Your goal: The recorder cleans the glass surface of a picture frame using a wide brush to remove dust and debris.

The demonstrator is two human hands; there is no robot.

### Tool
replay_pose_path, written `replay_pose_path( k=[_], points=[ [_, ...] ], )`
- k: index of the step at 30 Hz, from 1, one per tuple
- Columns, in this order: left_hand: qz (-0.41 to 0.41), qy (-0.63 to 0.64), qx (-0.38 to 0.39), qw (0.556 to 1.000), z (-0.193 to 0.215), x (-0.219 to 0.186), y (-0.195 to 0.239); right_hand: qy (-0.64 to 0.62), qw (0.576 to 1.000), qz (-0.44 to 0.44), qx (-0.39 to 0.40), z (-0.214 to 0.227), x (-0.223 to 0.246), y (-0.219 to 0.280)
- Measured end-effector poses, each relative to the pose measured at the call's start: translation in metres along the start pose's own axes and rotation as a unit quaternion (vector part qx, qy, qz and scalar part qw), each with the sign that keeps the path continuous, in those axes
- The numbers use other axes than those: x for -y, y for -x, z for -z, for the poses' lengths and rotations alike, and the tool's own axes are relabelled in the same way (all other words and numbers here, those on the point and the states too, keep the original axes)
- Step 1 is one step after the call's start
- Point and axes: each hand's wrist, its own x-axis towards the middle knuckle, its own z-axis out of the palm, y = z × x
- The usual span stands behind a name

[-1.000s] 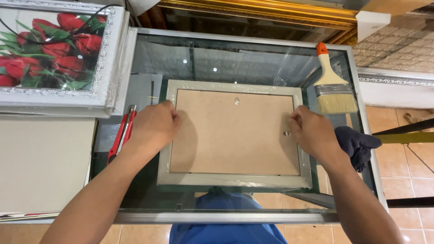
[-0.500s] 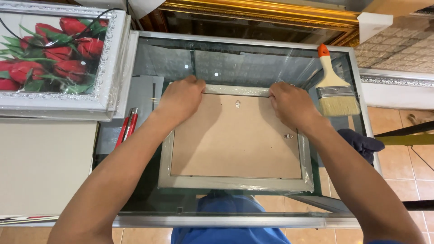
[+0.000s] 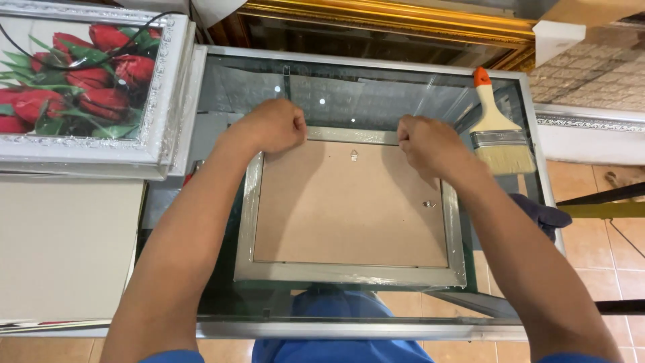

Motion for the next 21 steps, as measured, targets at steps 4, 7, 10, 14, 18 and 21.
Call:
replay_pose_path(
  k=[4, 7, 10, 14, 18, 21],
  points=[
    [0.014, 0.080, -0.105, 0.991, -0.009, 0.026, 0.002, -0.037, 0.996, 0.045, -0.066, -0.019, 0.035, 0.013],
    [0.050, 0.064, -0.263, 0.961, -0.032, 0.069, -0.012, -0.108, 0.989, 0.078, -0.058, -0.028, 0.053, 0.009],
    [0.066, 0.111, -0.333, 0.934, -0.048, 0.082, -0.002, -0.101, 0.992, 0.049, -0.061, -0.032, 0.061, -0.003],
    [0.051, 0.155, -0.378, 0.911, -0.053, 0.074, 0.007, -0.047, 0.996, 0.029, -0.075, -0.045, 0.064, -0.012],
    [0.058, 0.159, -0.370, 0.914, -0.051, 0.069, 0.010, -0.051, 0.994, 0.026, -0.096, -0.044, 0.075, -0.010],
    [0.060, 0.162, -0.364, 0.915, -0.047, 0.064, 0.013, -0.043, 0.986, 0.047, -0.152, -0.065, 0.066, -0.017]
  ],
)
